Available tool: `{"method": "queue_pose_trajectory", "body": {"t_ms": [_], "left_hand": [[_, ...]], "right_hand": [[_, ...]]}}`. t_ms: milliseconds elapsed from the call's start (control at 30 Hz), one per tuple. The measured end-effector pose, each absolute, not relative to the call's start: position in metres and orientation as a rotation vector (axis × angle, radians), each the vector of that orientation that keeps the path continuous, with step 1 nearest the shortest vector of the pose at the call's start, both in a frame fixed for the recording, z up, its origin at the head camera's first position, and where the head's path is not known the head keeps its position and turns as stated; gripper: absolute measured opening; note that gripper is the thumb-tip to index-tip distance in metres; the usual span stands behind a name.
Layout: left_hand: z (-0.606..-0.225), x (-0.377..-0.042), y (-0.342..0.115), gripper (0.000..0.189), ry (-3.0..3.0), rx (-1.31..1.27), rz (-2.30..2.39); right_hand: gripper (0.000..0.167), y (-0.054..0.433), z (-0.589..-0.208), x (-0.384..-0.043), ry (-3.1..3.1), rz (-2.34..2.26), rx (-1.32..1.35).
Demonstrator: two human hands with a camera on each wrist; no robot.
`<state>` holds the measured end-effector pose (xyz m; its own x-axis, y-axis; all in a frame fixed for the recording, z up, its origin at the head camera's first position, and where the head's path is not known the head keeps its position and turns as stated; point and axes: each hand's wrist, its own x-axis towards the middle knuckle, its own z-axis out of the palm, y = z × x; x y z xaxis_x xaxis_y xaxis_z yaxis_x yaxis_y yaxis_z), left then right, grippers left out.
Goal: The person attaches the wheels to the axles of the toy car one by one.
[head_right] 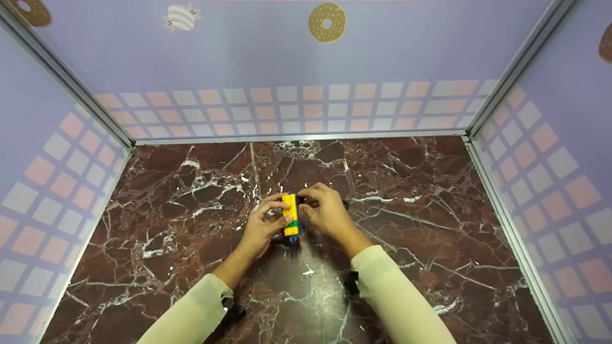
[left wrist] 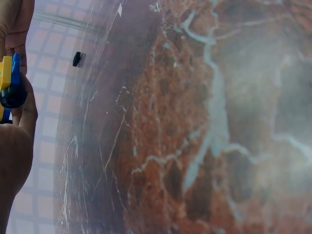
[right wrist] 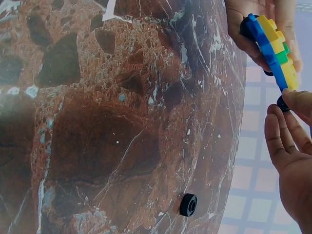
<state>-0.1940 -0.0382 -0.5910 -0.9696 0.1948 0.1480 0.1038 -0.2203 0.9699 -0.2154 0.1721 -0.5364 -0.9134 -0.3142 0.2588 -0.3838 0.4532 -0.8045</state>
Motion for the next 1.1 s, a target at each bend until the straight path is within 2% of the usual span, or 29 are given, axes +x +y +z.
{"method": "queue_pose_trajectory", "body": {"t_ms": [1100], "left_hand": [[-0.5903,-0.1912,-0.0408,0.027,1.921,0.345,2.409]], "right_hand": [[0.03,0.1667,-0.5321,-0.2109,-2.567,1.353,0.715]]}}
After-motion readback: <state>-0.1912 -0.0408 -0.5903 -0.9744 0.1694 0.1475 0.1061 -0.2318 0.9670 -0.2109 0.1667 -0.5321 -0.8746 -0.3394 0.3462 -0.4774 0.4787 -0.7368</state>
